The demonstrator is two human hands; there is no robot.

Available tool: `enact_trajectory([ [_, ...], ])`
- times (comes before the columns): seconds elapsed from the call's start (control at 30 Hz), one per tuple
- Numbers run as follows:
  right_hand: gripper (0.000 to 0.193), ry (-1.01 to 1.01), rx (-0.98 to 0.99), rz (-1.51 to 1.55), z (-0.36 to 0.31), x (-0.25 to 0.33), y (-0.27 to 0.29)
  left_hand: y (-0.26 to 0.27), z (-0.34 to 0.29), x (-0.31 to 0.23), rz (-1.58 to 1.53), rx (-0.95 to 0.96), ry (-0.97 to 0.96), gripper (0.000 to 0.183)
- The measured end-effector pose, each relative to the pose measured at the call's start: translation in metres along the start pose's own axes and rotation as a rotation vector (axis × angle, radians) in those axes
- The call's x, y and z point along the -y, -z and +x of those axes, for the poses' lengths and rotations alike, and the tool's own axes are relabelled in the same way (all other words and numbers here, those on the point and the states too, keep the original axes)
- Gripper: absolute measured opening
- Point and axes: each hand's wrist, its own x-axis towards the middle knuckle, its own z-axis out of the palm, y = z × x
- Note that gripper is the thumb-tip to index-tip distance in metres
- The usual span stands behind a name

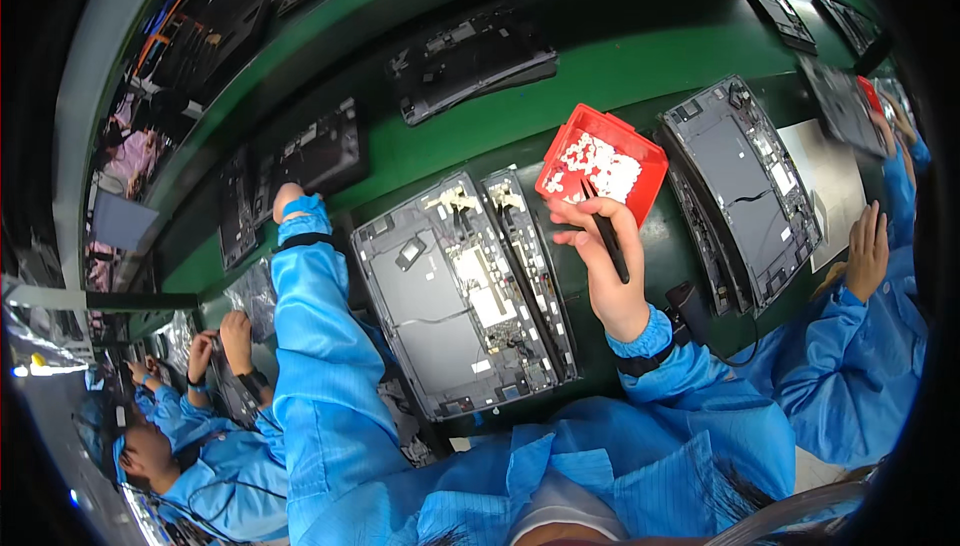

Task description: The person assembles internal cables and circuit boards into tablet frames by hand, using tweezers to manipulate the components.

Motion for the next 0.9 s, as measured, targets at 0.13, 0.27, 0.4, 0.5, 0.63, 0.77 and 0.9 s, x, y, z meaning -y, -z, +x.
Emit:
enact_trajectory([
  [0.13,0.028,0.004,-0.008,-0.062,0.004,-0.002,0.009,0.017,-0.03,-0.056,-0.204,-0.405,0.134,0.051],
  [0.27,0.029,0.03,0.005,-0.117,0.004,0.002,0.011,0.045,-0.034,-0.104,-0.428,-0.835,-0.499,0.047],
  [0.4,0.03,0.035,0.047,-0.119,0.003,0.003,0.009,0.063,-0.044,-0.168,-0.814,0.257,-0.311,0.051],
  [0.5,0.031,0.044,0.061,-0.133,0.002,0.003,0.012,0.059,-0.04,-0.188,-0.762,0.317,-0.283,0.049],
  [0.63,0.032,0.021,0.053,-0.145,0.003,0.003,0.015,0.064,-0.027,-0.185,-0.82,0.524,-0.237,0.046],
  [0.77,0.032,0.034,0.037,-0.163,0.001,0.001,0.015,0.067,-0.019,-0.186,-1.01,0.479,-0.101,0.046],
  [0.9,0.032,0.087,0.049,-0.17,0.002,0.004,0.012,0.084,-0.023,-0.171,-1.674,0.39,-0.076,0.035],
])
